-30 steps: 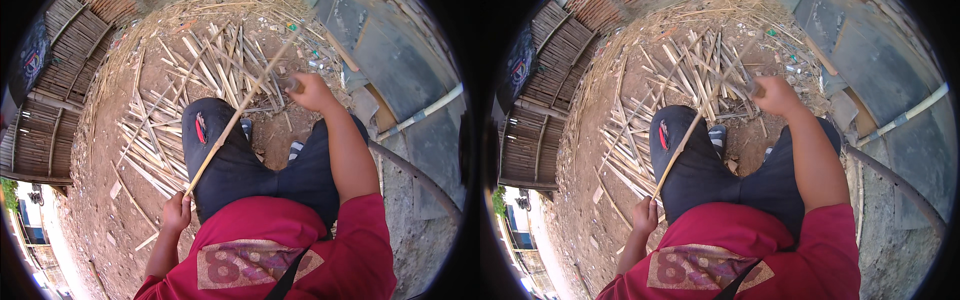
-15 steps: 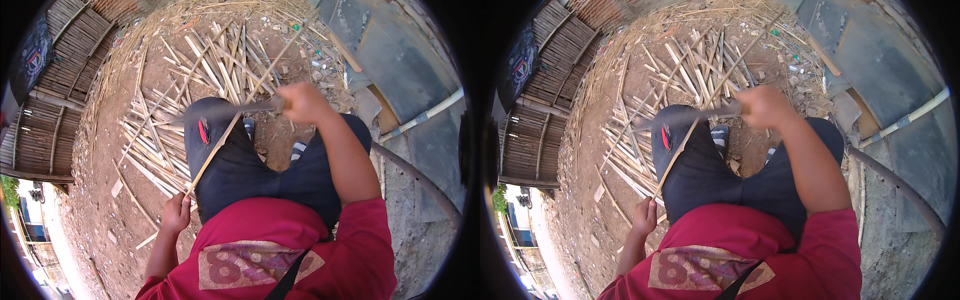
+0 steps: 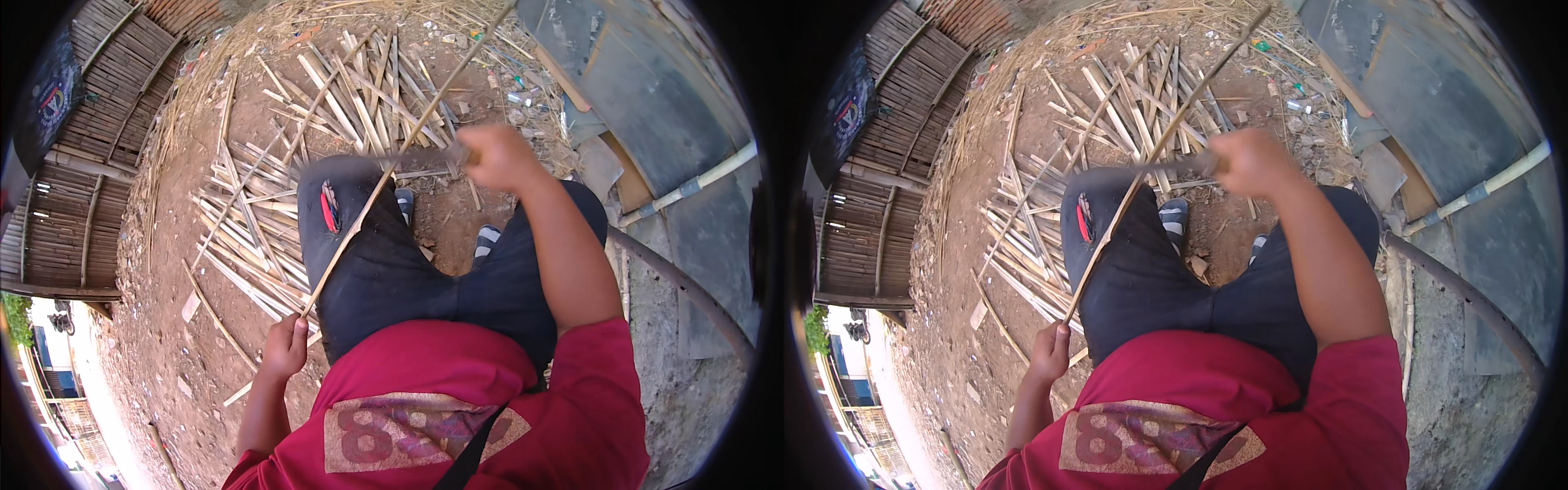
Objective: The person thins and smooths a long strip of bamboo using a machete while sitting on the ground.
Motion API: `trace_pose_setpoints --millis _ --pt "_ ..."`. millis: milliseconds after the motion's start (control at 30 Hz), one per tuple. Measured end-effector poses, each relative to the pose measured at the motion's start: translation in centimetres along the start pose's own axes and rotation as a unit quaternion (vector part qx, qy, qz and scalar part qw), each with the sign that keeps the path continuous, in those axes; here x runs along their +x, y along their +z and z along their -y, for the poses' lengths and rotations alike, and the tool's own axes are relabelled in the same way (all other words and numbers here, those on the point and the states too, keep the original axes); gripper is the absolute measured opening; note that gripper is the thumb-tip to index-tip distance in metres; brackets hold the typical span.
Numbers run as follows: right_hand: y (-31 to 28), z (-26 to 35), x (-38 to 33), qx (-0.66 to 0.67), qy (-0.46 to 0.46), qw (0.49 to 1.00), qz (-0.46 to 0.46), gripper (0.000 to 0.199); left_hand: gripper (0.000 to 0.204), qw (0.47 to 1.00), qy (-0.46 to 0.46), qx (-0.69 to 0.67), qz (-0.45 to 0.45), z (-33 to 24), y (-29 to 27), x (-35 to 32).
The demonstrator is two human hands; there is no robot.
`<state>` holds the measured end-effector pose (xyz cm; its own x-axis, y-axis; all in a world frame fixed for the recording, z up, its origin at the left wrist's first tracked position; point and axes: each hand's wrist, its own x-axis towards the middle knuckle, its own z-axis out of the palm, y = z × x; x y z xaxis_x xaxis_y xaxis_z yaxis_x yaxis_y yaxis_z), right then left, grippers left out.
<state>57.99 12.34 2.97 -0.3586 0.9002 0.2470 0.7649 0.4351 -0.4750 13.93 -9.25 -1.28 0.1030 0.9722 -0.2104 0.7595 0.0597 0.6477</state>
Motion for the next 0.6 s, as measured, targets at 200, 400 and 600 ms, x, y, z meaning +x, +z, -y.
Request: trace_pose_setpoints --millis 200,400,600 --pt "-0.8 -2.8 0.4 0.067 0.147 0.974 -0.161 0.026 0.054 0.999 -0.007 -0.048 0.002 0.8 1.0 0.0" --pt "0.0 1.2 -0.5 -0.123 -0.174 0.977 -0.024 0.022 0.058 0.99 -0.031 -0.127 0.062 1.4 0.4 0.1" --pt "-0.1 -4.4 0.2 0.028 0.151 0.968 -0.197 0.026 0.06 0.995 -0.027 -0.086 0.034 1.0 0.9 -0.1"
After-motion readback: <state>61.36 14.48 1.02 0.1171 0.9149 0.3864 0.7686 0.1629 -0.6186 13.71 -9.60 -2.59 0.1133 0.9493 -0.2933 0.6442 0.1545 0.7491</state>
